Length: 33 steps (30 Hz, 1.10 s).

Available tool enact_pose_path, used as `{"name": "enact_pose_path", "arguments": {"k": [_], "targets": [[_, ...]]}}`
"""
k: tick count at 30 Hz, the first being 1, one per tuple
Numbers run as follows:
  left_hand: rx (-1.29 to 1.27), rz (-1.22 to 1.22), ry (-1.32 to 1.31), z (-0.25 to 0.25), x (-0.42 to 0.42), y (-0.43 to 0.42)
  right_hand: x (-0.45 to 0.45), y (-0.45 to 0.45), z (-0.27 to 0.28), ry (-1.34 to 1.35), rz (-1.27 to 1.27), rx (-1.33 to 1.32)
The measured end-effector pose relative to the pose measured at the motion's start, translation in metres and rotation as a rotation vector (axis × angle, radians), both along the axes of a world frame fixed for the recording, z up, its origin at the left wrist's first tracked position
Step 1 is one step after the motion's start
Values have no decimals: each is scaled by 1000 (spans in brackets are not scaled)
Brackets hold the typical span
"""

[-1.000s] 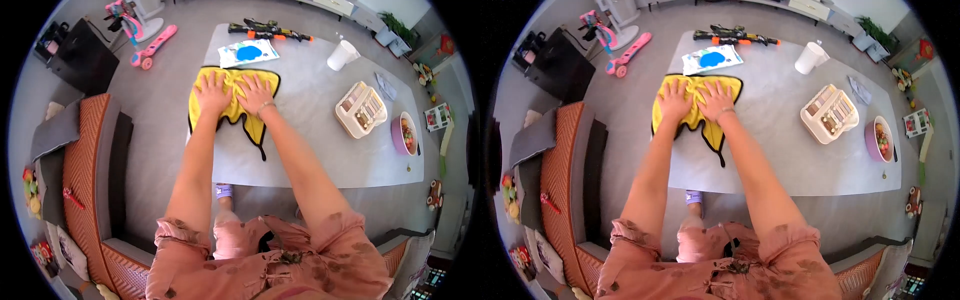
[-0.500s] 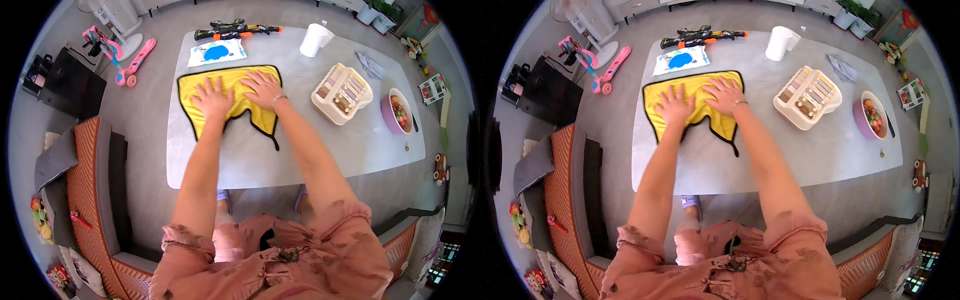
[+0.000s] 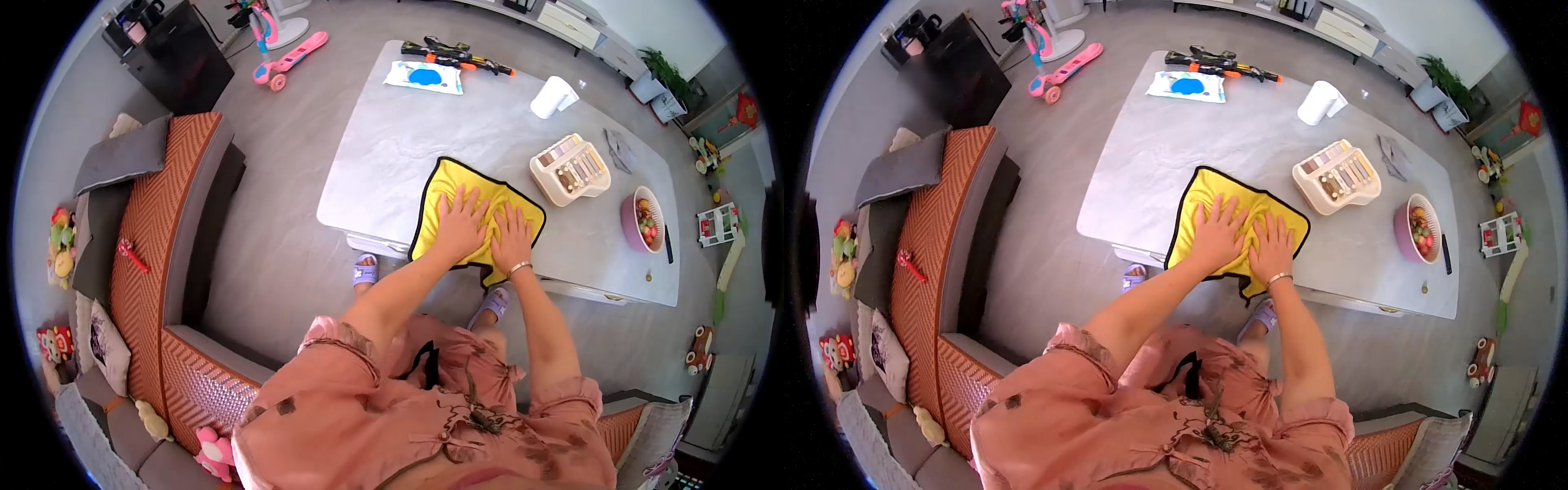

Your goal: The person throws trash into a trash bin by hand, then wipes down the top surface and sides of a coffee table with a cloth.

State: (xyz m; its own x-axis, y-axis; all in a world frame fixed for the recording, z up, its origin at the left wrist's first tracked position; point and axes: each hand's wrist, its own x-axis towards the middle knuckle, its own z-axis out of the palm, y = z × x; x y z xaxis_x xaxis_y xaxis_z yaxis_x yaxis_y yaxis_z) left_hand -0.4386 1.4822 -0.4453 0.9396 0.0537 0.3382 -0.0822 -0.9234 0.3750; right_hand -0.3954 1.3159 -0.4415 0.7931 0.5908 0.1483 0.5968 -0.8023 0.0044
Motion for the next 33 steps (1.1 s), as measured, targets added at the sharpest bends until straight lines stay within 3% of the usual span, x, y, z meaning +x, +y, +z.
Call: {"name": "enact_pose_path", "arguments": {"k": [6, 16, 18, 21, 26, 33], "targets": [[68, 15, 128, 1, -65, 69, -67, 70, -5, 97, -25, 22], [298, 344, 367, -4, -82, 227, -77, 247, 7, 193, 173, 90], [175, 392, 404, 2, -73, 234, -67, 260, -3, 120, 206, 124], [90, 432, 409, 0, -59, 242, -47, 270, -3, 129, 242, 148], [185, 483, 391, -5, -55, 230, -37, 262, -10, 101, 258, 220], [356, 516, 400, -16, -62, 147, -30, 172, -8, 183, 356, 193]]}}
